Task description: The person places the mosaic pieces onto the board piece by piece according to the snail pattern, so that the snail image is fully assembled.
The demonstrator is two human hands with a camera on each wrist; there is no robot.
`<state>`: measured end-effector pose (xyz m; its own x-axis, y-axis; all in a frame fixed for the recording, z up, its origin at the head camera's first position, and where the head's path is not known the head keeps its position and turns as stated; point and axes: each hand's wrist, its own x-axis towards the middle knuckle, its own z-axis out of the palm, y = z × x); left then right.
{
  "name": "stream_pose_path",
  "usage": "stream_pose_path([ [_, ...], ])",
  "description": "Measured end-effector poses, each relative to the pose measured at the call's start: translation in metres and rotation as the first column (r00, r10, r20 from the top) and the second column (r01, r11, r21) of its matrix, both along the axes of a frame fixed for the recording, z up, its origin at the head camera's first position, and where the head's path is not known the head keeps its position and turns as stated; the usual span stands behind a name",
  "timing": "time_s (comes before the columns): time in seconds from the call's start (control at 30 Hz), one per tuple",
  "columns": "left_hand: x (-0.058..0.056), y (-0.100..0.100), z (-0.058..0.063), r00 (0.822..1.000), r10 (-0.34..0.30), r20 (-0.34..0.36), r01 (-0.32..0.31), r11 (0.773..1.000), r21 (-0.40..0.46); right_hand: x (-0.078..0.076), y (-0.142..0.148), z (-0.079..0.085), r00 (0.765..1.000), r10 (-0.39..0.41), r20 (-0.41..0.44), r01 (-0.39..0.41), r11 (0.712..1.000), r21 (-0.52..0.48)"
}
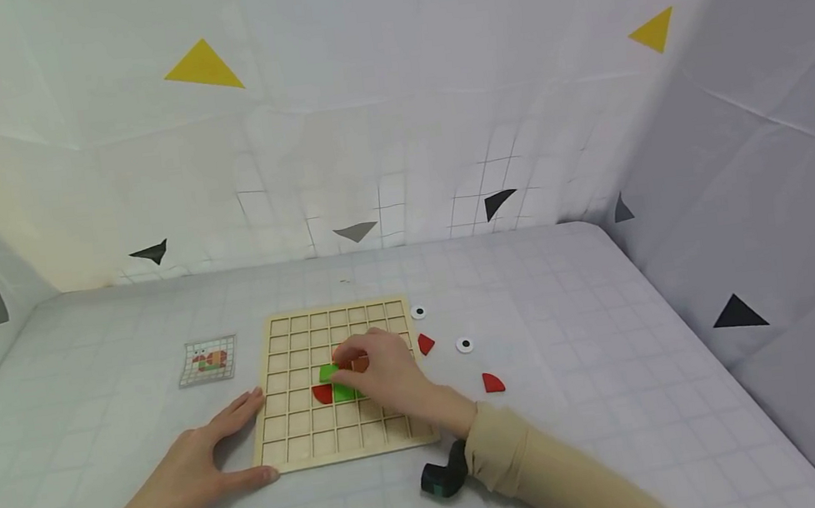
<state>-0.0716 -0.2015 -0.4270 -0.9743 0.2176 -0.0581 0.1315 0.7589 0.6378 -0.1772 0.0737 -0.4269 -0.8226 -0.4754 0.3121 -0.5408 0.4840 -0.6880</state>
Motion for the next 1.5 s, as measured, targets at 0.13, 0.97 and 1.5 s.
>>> stream_pose_path([
  [0.13, 0.0, 0.0, 0.0, 1.0, -0.004, -0.004, 0.004, 1.0, 0.002, 0.001, -0.012, -0.003, 0.999, -0.034, -0.024, 0.034, 0.999, 0.007],
  [0.97, 0.0, 0.0, 0.002, 1.0, -0.002, -0.017, 0.002, 1.0, -0.001, 0.002, -0.015, -0.019, 0.951, -0.003, -0.308, 0.002, 1.0, -0.002],
  [1.5, 0.0, 0.0, -0.001, 1.0, -0.002, -0.027, 0.002, 1.0, 0.001, 0.003, -0.014, -0.021, 0.95, 0.014, -0.312, -0.01, 1.0, 0.015],
])
